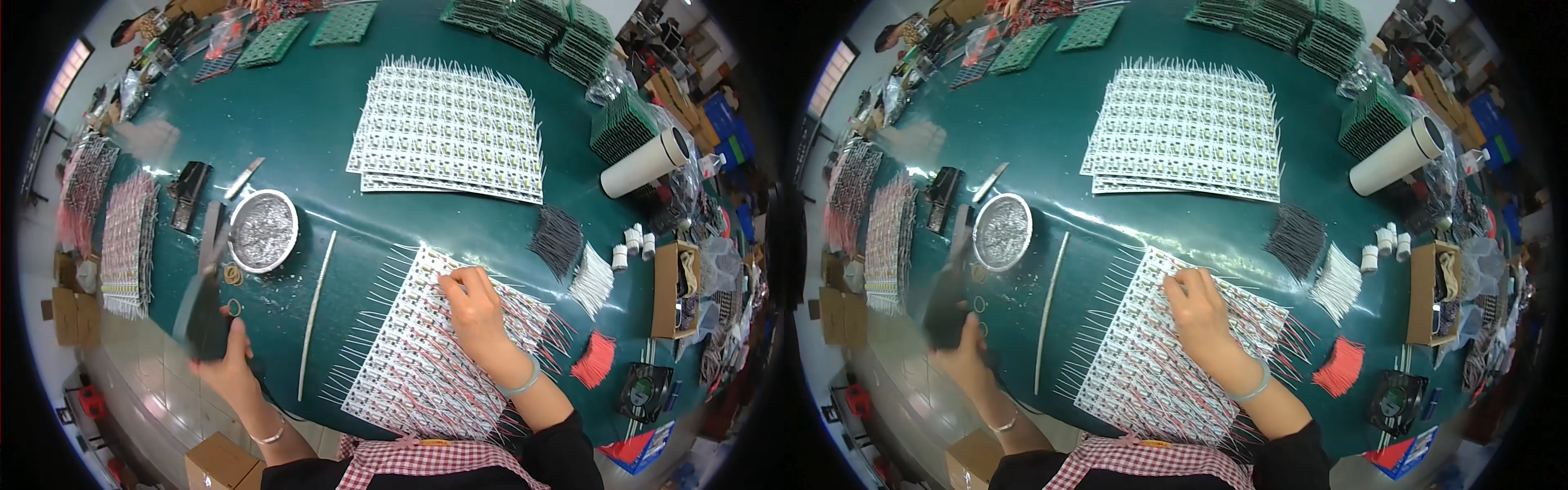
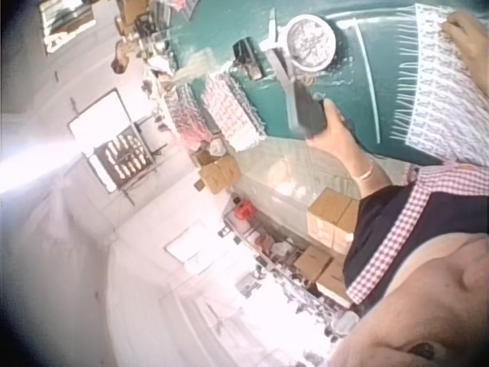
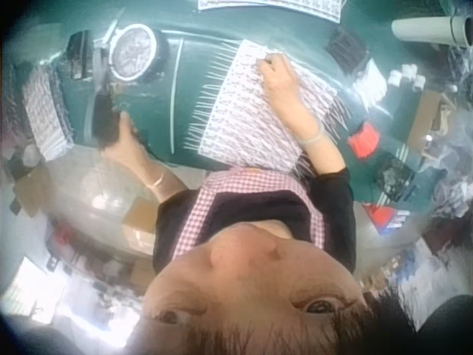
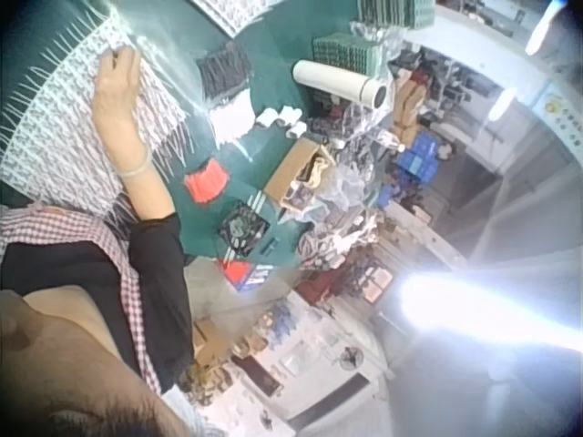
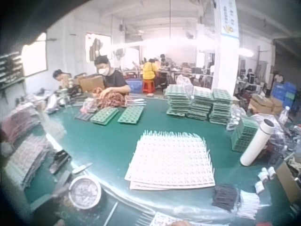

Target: The person uses a soldering iron to attach small white LED components to a grid of circuit boards. They hold the boards steady with one hand while applying heat with the other, working systematically across the surface. The person occasionally picks up new components from a pile on the table to continue the assembly process.

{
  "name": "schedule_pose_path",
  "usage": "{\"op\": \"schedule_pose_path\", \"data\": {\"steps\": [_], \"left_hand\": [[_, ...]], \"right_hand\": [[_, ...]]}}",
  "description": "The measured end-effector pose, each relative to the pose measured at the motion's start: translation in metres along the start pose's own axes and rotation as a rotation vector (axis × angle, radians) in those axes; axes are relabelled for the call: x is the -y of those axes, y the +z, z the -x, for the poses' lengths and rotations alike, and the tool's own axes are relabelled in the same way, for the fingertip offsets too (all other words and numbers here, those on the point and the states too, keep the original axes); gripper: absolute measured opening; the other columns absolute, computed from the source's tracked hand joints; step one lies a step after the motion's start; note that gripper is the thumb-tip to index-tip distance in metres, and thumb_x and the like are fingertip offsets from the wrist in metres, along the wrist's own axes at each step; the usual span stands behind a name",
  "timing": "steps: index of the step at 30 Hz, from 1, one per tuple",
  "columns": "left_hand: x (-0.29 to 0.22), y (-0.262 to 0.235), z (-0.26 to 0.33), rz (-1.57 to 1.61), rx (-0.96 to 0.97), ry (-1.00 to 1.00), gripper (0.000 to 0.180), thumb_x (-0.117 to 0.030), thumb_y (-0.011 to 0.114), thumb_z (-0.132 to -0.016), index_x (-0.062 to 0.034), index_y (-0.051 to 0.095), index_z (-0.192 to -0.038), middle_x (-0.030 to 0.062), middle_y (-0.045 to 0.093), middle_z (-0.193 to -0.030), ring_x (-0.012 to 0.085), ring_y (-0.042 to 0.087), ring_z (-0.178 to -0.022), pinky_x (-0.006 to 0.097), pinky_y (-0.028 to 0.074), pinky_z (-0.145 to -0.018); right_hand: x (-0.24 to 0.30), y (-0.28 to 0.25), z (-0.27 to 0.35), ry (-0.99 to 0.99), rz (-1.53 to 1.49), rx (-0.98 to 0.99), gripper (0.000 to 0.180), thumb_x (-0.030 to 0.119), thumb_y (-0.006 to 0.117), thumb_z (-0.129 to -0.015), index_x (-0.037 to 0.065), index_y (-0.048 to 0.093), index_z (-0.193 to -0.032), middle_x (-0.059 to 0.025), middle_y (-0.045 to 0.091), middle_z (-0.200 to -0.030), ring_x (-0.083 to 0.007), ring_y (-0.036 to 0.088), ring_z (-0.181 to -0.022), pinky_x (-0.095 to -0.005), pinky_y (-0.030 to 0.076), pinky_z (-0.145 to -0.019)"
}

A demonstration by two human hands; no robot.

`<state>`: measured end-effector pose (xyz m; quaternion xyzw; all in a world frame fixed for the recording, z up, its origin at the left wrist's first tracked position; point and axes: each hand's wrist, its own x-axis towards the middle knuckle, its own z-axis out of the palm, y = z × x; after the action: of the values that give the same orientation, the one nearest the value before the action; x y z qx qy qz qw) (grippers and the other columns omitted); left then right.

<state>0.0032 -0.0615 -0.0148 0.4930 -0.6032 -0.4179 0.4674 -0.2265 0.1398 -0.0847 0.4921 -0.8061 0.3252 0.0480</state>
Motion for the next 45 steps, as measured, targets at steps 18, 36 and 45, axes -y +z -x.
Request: {"op": "schedule_pose_path", "data": {"steps": [18,36,45], "left_hand": [[-0.009,0.020,0.049,0.214,0.299,-0.275,0.037,0.008,0.073,-0.074,0.0053,0.065,-0.110,0.0098,0.070,-0.091,0.0085,0.057,-0.057,0.021,0.042,-0.047],[0.006,0.022,0.083,0.054,0.566,-0.265,0.039,0.005,0.076,-0.072,0.0021,0.068,-0.110,0.0061,0.071,-0.092,0.0052,0.055,-0.060,0.020,0.042,-0.051],[0.007,0.031,0.084,0.007,0.657,-0.100,0.018,0.001,0.076,-0.074,0.0052,0.069,-0.090,0.0092,0.068,-0.082,0.0115,0.063,-0.069,0.026,0.048,-0.060]], "right_hand": [[0.011,-0.055,0.000,0.053,0.056,-0.100,0.021,-0.009,0.063,-0.072,0.000,0.063,-0.091,-0.0122,0.059,-0.088,-0.0298,0.058,-0.081,-0.0389,0.049,-0.068],[0.006,0.007,0.014,-0.011,-0.020,-0.065,0.032,-0.009,0.064,-0.068,0.000,0.066,-0.099,-0.0103,0.060,-0.093,-0.0267,0.058,-0.081,-0.0361,0.051,-0.066],[0.007,0.007,0.015,-0.005,0.015,-0.037,0.033,-0.008,0.063,-0.067,0.000,0.066,-0.099,-0.0103,0.059,-0.094,-0.0264,0.058,-0.082,-0.0355,0.051,-0.065]]}}
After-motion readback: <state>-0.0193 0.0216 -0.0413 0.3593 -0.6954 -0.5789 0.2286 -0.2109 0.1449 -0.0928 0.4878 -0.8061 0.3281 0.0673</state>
